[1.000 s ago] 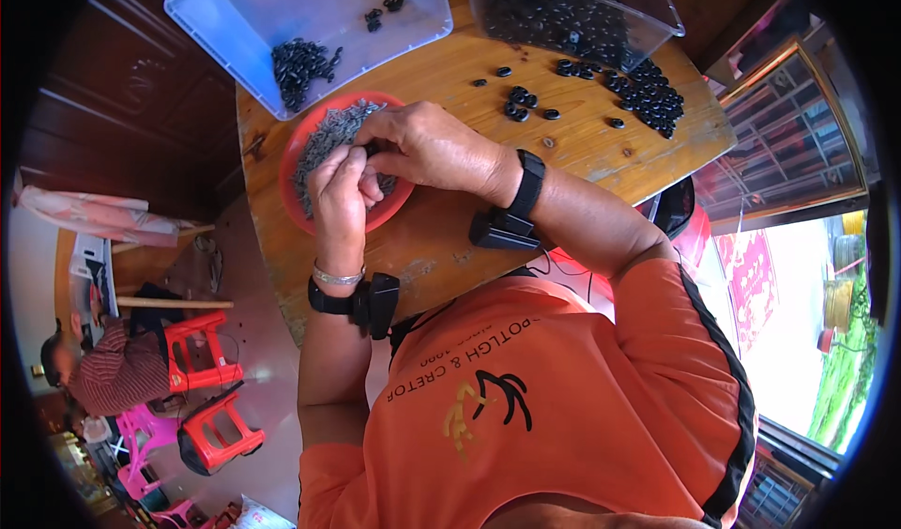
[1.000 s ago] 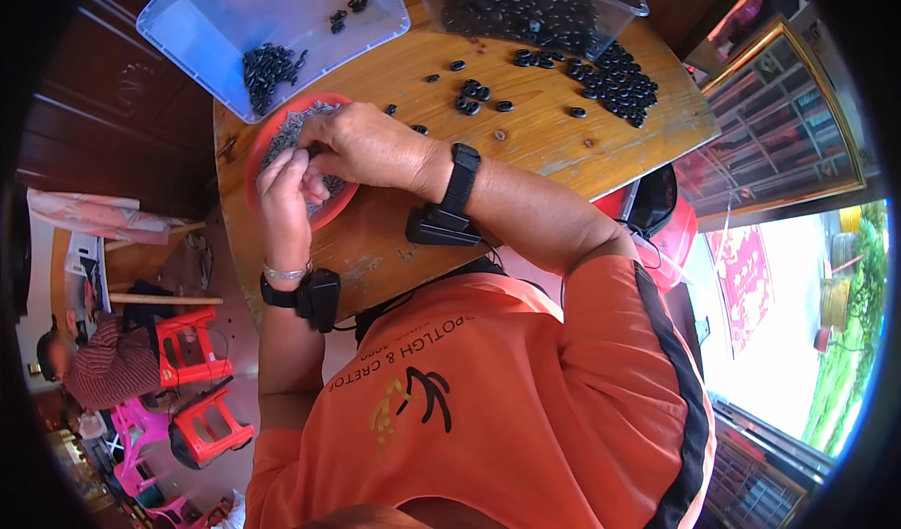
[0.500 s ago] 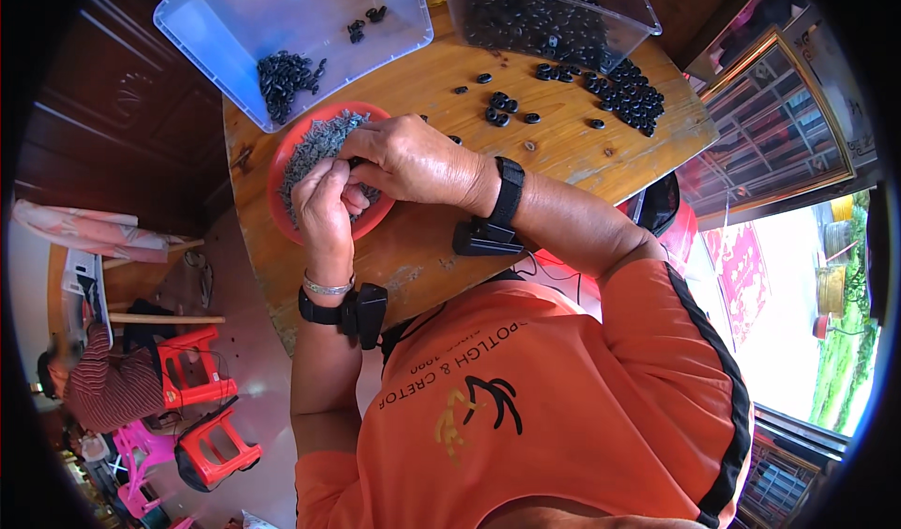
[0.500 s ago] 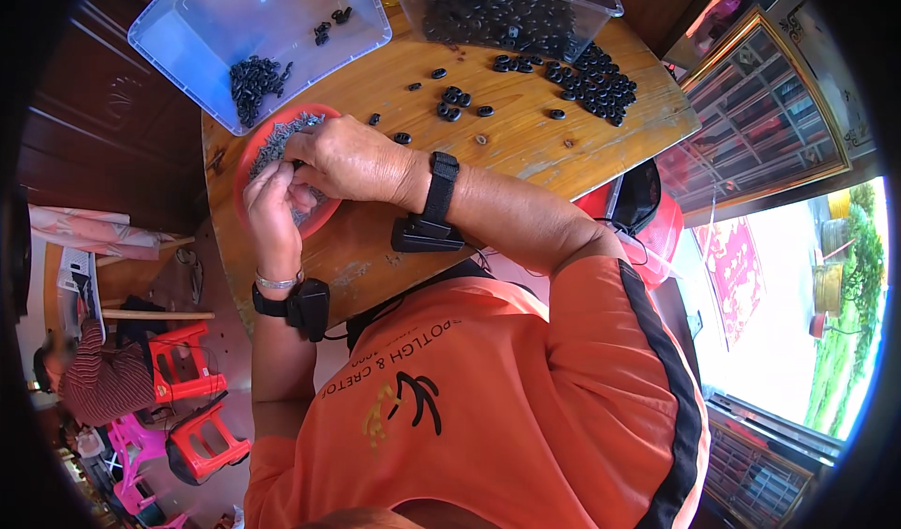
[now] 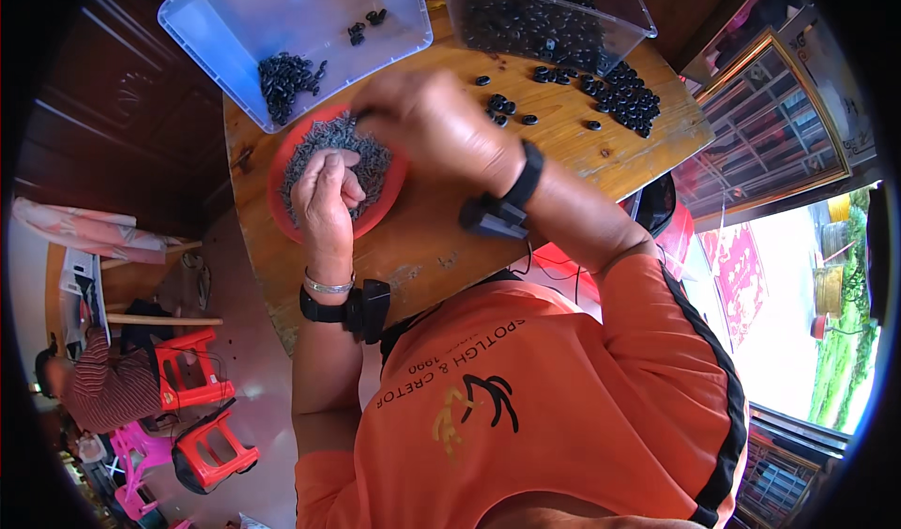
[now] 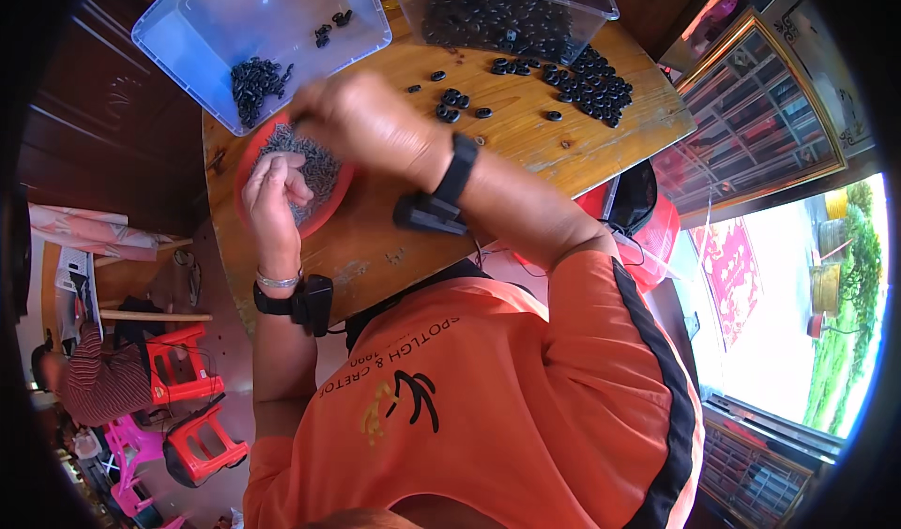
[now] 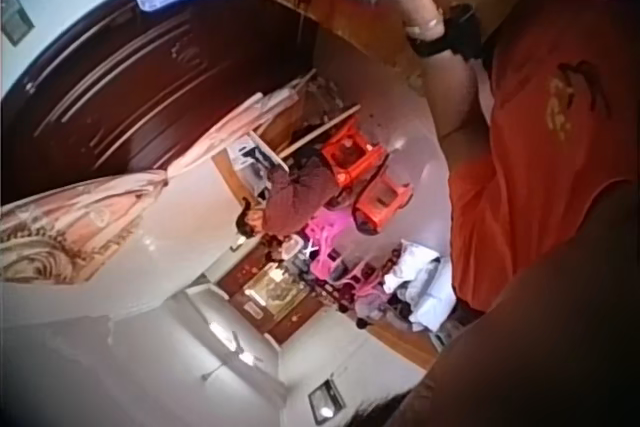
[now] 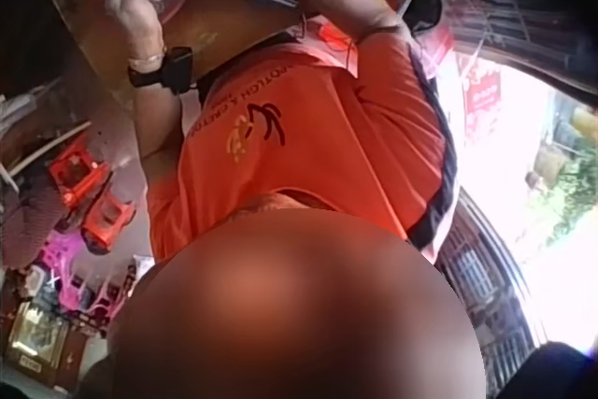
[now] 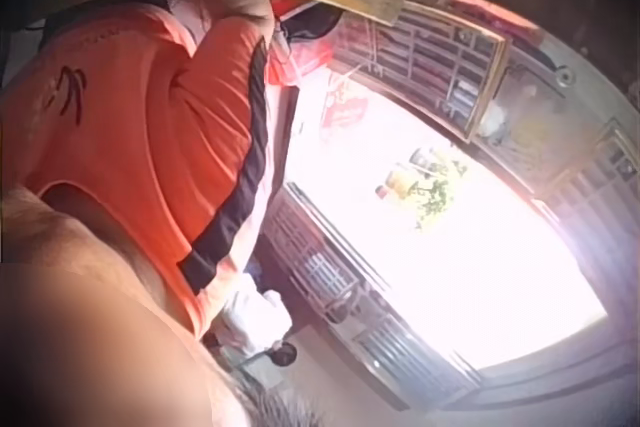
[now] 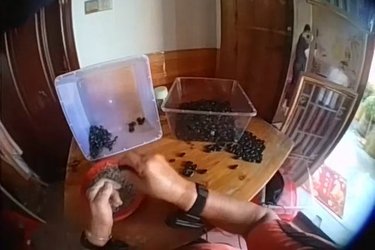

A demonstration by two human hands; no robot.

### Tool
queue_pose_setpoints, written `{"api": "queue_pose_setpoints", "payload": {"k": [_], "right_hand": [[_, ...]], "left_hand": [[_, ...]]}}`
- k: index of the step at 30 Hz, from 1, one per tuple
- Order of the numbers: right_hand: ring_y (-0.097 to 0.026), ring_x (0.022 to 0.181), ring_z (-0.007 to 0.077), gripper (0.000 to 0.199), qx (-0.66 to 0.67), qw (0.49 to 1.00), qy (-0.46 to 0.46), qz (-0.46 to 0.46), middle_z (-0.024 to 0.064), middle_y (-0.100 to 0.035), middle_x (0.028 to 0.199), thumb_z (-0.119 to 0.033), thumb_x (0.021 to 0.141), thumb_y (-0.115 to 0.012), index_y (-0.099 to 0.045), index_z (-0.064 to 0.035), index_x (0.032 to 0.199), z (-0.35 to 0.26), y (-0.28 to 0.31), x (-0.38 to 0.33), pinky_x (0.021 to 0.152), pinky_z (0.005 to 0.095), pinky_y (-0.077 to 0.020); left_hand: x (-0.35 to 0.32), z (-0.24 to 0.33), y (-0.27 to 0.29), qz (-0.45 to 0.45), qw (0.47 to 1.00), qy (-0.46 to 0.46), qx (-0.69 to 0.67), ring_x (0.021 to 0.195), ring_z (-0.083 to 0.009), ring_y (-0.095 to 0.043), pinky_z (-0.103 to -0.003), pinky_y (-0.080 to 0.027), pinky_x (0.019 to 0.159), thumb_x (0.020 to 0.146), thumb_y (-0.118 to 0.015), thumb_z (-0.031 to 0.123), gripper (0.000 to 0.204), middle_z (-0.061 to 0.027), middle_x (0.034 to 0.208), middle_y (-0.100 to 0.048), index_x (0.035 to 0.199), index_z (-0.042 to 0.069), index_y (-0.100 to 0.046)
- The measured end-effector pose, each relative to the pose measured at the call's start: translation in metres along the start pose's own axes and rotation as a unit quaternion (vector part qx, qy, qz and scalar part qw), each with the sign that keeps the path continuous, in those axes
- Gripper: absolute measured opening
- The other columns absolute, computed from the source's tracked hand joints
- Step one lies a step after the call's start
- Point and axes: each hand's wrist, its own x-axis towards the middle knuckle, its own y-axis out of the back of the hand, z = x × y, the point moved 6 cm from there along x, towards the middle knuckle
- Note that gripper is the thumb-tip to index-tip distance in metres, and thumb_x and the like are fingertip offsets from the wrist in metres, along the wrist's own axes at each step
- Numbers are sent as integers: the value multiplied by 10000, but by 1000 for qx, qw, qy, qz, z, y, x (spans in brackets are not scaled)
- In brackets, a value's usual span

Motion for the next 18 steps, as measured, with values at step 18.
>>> {"api": "queue_pose_setpoints", "payload": {"k": [18], "right_hand": [[-626, 773, 294, 157, -255, 943, -97, -193, 103, -651, 824, -213, 780, -598, -689, -110, 856, 122, 28, -33, 701, 392, -503]], "left_hand": [[-1, 10, -4, -22, 998, -36, 44, 517, -47, -429, -197, -316, 471, 899, -506, 144, 208, 20, 561, -472, 782, 3, -603]]}}
